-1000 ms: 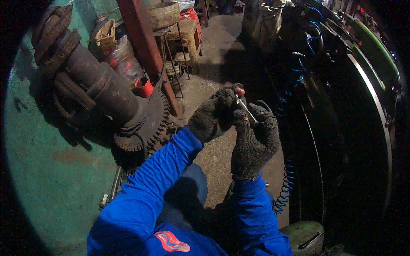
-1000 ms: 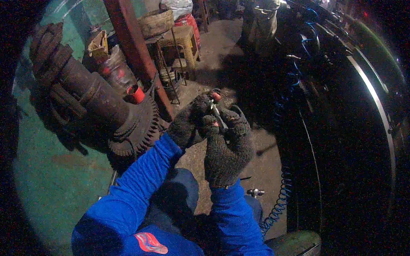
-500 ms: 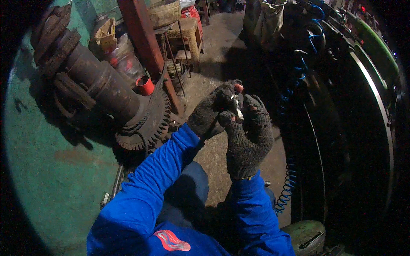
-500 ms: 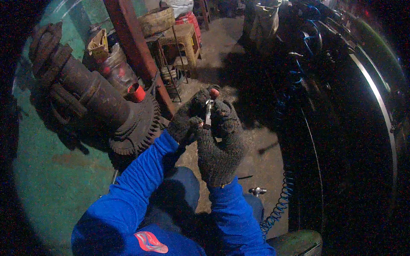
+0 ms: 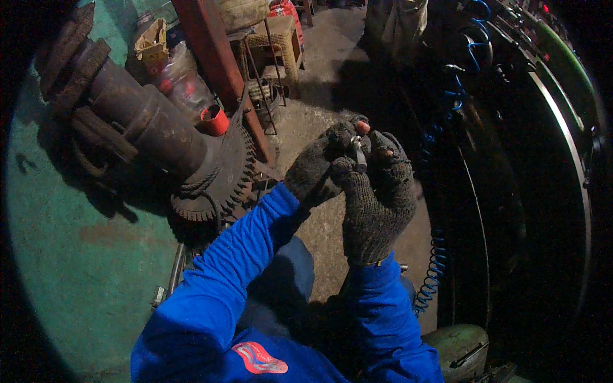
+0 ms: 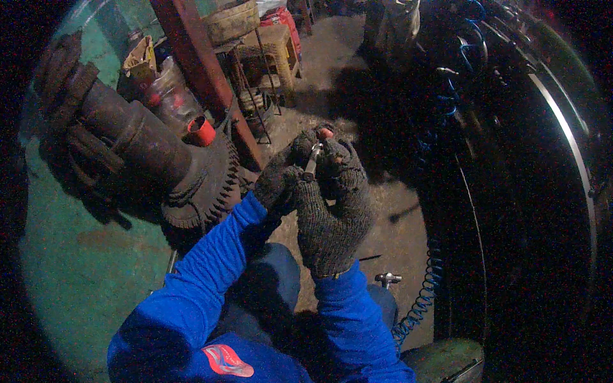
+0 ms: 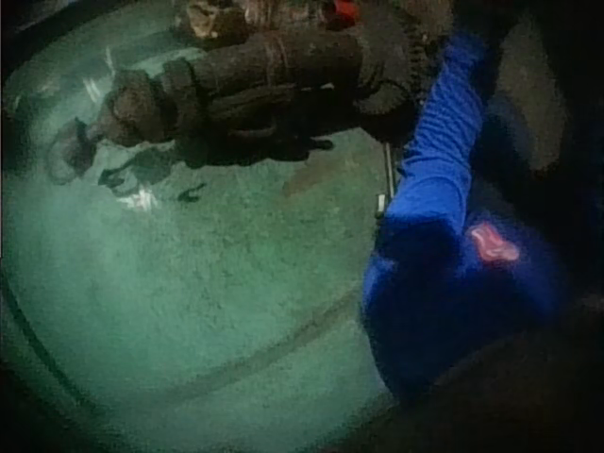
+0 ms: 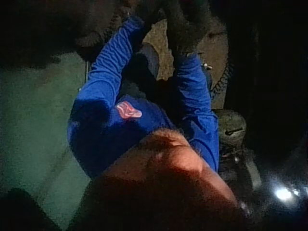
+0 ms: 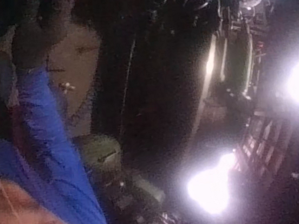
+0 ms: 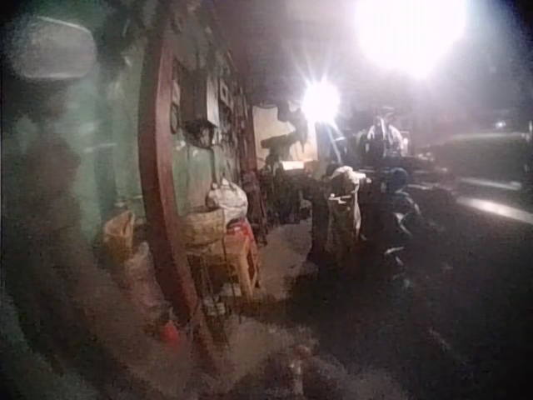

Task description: The person handles a small metal component and a hammer, then moves to a green metal lathe. They insert the component into the lathe chuck and tighten it with a chuck key. The person then positions a cutting tool and begins machining the component.

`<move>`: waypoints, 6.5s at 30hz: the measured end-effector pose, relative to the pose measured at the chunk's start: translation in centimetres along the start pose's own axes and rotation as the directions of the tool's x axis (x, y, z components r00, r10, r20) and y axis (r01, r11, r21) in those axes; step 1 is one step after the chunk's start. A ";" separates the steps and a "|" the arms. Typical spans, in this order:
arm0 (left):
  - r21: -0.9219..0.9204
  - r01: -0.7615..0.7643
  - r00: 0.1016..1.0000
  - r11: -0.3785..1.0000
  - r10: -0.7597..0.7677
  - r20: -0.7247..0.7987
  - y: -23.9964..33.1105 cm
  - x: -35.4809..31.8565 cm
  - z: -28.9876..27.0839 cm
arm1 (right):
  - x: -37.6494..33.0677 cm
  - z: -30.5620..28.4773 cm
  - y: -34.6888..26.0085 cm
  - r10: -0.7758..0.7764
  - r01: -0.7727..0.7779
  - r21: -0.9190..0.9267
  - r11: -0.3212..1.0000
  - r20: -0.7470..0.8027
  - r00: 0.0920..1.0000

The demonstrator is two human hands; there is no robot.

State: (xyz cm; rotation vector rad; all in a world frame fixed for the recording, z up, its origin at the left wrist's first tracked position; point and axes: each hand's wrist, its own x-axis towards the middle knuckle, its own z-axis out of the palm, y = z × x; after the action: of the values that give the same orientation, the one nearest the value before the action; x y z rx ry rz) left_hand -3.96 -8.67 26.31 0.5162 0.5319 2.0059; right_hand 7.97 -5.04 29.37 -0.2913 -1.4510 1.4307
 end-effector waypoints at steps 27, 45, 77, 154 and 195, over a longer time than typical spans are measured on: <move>-0.260 0.172 0.968 0.950 -0.115 0.221 -1.3 1.5 -6.3 | 0.2 0.2 -0.1 0.009 -0.009 -0.018 1.000 -0.011 1.000; 0.247 -0.121 0.993 0.962 0.117 0.028 -0.7 -0.3 -1.4 | 0.6 -0.4 0.5 -0.087 0.093 -0.147 0.985 0.052 0.995; -0.045 0.067 0.952 0.997 -0.051 0.301 2.2 2.4 -5.7 | 0.1 -0.1 -0.6 -0.060 0.074 -0.143 0.987 0.101 0.993; 0.115 -0.109 0.955 0.987 0.072 0.289 0.3 1.4 -2.7 | 0.1 0.1 -0.3 0.070 -0.068 -0.022 0.997 0.061 0.996; 0.289 -0.258 0.924 0.922 0.148 0.354 -0.5 1.3 -3.3 | 0.0 -0.1 -0.4 0.044 -0.044 -0.012 0.999 0.047 0.998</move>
State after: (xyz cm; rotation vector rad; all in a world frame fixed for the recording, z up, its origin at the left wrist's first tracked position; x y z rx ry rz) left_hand -6.07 -7.80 23.49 1.1333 0.6314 1.9775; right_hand 8.22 -5.10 29.66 -0.2997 -1.4989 1.4742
